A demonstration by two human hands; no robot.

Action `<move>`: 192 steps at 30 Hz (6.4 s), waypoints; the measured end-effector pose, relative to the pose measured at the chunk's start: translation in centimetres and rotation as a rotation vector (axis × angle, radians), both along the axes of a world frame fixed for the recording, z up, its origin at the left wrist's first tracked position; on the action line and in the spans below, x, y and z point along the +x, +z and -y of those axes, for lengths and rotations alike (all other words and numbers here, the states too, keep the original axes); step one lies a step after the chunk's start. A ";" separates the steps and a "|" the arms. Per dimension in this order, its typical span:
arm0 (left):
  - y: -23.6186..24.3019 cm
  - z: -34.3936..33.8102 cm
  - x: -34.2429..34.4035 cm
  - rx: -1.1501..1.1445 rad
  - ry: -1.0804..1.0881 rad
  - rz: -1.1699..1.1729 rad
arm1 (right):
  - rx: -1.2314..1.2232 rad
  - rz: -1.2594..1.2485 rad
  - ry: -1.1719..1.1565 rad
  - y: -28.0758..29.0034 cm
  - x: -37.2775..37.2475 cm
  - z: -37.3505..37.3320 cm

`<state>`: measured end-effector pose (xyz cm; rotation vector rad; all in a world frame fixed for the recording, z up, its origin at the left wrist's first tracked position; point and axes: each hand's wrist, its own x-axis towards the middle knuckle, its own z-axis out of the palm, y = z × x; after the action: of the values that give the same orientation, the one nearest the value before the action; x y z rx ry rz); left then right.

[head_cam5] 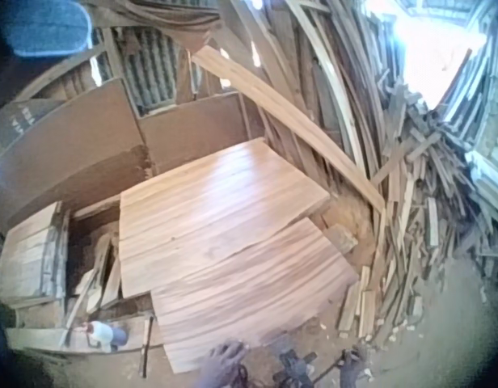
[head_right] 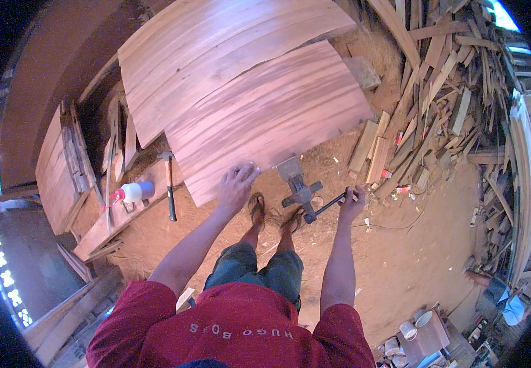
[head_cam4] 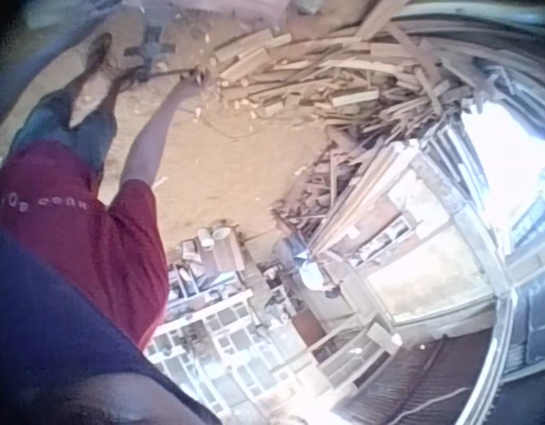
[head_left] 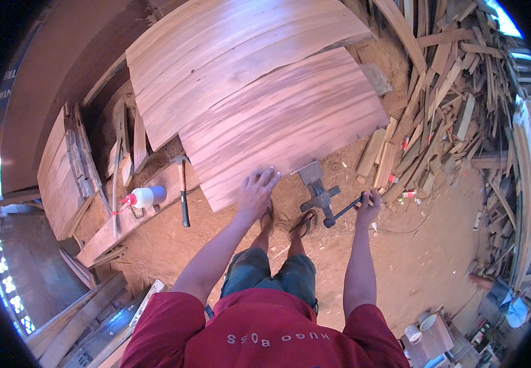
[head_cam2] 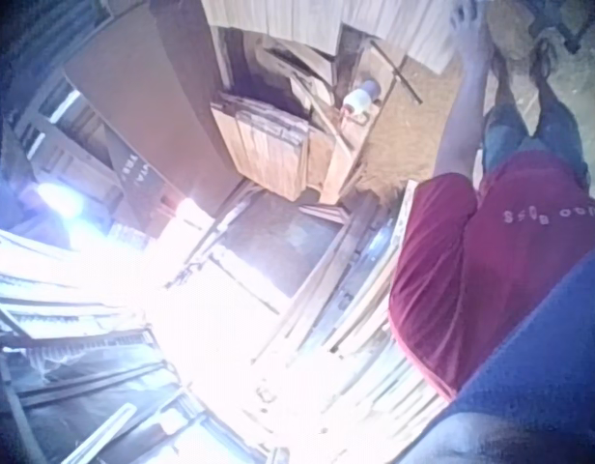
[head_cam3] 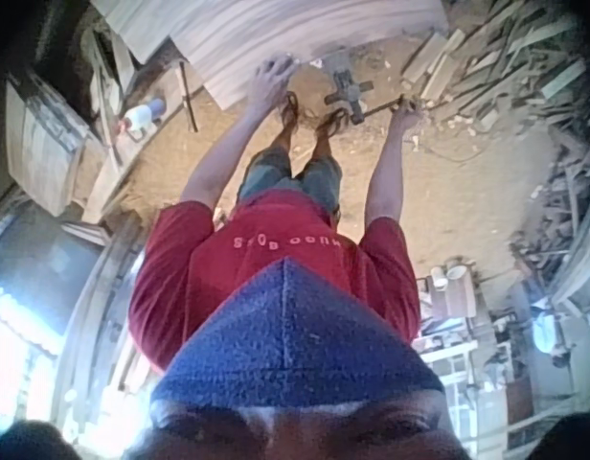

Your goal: The person organizes wooden planks on a workbench, applies glue to the edges from a bottle, aligns them into a panel, and secures the joints by hammering.

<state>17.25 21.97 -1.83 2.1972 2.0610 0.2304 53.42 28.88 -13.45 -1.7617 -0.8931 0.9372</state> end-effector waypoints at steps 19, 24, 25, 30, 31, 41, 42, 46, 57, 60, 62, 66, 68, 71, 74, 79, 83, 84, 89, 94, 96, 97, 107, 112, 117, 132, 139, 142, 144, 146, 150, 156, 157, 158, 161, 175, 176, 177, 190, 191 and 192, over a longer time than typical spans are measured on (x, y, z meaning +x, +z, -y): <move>-0.4 0.2 -0.3 -0.019 -0.018 -0.029 | 0.045 0.431 0.631 -12.1 -9.9 16.3; -0.7 -0.5 0.2 -0.035 -0.033 -0.024 | -0.601 -0.495 0.403 -11.1 -11.4 19.1; -0.8 0.3 -0.2 -0.052 -0.009 -0.028 | -0.693 -0.289 0.524 -7.6 -12.6 19.6; -0.3 -0.5 0.5 -0.041 -0.010 -0.032 | -0.761 -0.386 0.598 0.4 -13.9 19.1; -0.5 -0.5 0.4 -0.043 -0.013 -0.021 | -0.774 -0.438 0.640 1.8 -13.8 19.2; -0.4 -0.4 0.4 -0.045 0.007 0.001 | -0.940 -0.856 0.526 13.6 -13.4 17.2; -0.5 -0.3 0.4 -0.052 0.011 -0.001 | -0.955 -0.887 0.519 14.4 -13.2 17.1; -0.3 -0.4 0.5 -0.059 0.009 -0.005 | -0.993 -0.980 0.483 16.4 -11.9 16.4; 0.0 -0.2 0.5 -0.096 0.009 -0.050 | -1.118 -1.109 0.467 23.1 -8.5 11.4; -0.4 -0.3 0.6 -0.068 0.004 -0.026 | -1.139 -1.151 0.472 23.1 -7.1 10.4; -0.4 -0.3 0.6 -0.070 0.006 -0.040 | -1.169 -1.186 0.466 23.2 -6.2 9.6; -0.3 -0.4 0.7 -0.076 0.011 -0.034 | -1.210 -1.281 0.472 23.7 -4.4 7.6; 0.1 -0.1 0.6 -0.095 0.023 -0.040 | -1.201 -1.251 0.458 24.0 -3.8 6.8; -0.1 0.0 0.4 -0.101 0.026 -0.024 | -1.167 -1.232 0.453 24.2 -2.9 5.8; 0.1 -0.3 0.8 -0.091 0.020 -0.002 | -1.112 -1.094 0.479 24.9 -2.8 5.2; 0.1 0.7 0.0 -0.049 0.021 0.032 | -0.931 -0.526 0.497 25.2 -5.1 7.6; 0.0 1.4 -1.5 -0.050 0.031 0.155 | -0.029 0.715 0.819 24.2 -5.9 9.6; 0.0 2.4 -2.2 -0.020 0.057 0.162 | 0.069 0.774 0.774 24.4 -6.8 10.1; 0.9 7.1 -3.8 0.126 0.233 0.315 | 0.151 1.058 0.699 22.9 -7.7 9.6; -2.9 15.8 -11.7 0.225 0.844 0.278 | 0.114 1.058 0.655 23.6 -8.5 9.4; -3.4 17.9 -13.9 0.119 1.040 0.079 | 0.099 1.053 0.615 23.8 -8.3 9.7; -3.7 18.5 -14.7 0.061 1.058 0.117 | 0.083 1.053 0.592 23.9 -8.5 9.8; -7.9 17.8 -19.7 -0.103 1.174 0.699 | 0.530 0.910 0.804 28.4 -18.3 7.1; -3.7 17.0 -14.1 0.210 1.191 0.917 | 0.367 0.367 1.238 26.6 -27.8 6.3; 3.4 13.8 -3.3 0.431 0.949 1.261 | 0.030 0.134 1.530 20.3 -33.9 7.7; -5.4 9.1 0.6 0.518 1.600 1.957 | 0.801 0.807 2.645 31.4 -51.4 7.8; -11.1 6.5 0.8 0.555 1.750 1.943 | 0.954 0.752 2.568 29.8 -56.2 16.1; -11.0 6.3 0.5 0.509 1.748 1.901 | 0.866 1.213 2.736 29.6 -56.7 14.9; -9.6 6.7 0.3 0.440 1.743 1.872 | 0.691 1.672 2.732 31.0 -57.1 15.0; -9.1 7.0 0.2 0.509 1.760 1.839 | 0.719 1.651 2.730 32.3 -57.5 15.7; -8.3 7.4 0.1 0.649 1.777 1.810 | 0.944 0.962 2.581 31.6 -57.1 17.6; -6.1 7.0 -0.1 0.436 1.681 1.912 | 0.862 1.976 2.635 26.4 -58.4 12.3; -6.7 6.9 -0.2 0.452 1.697 1.892 | 0.802 2.163 2.575 26.0 -59.2 12.5; -8.0 7.2 0.0 0.462 1.722 1.869 | 0.763 2.008 2.563 26.6 -59.7 13.7; -9.1 7.5 0.8 0.503 1.775 1.851 | 0.943 1.505 2.676 30.1 -58.7 16.3; -10.1 6.7 0.8 0.516 1.753 1.787 | 0.796 1.934 2.541 26.8 -57.7 12.3; -9.8 6.7 0.7 0.507 1.750 1.806 | 0.738 2.129 2.514 26.8 -57.7 12.6; -9.6 6.7 0.6 0.500 1.749 1.824 | 0.766 2.152 2.542 27.0 -58.1 12.7; -8.0 7.5 0.5 0.397 1.640 1.862 | 0.716 1.919 2.607 28.1 -56.9 11.0; -8.4 7.2 0.2 0.378 1.626 1.874 | 0.737 1.827 2.604 27.9 -56.2 10.4; -8.8 6.9 0.0 0.347 1.609 1.881 | 1.159 1.892 2.394 25.0 -53.9 10.2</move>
<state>17.20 15.04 -10.60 -0.6001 1.5586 1.7212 -0.52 18.70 11.54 -0.6819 2.4409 0.6202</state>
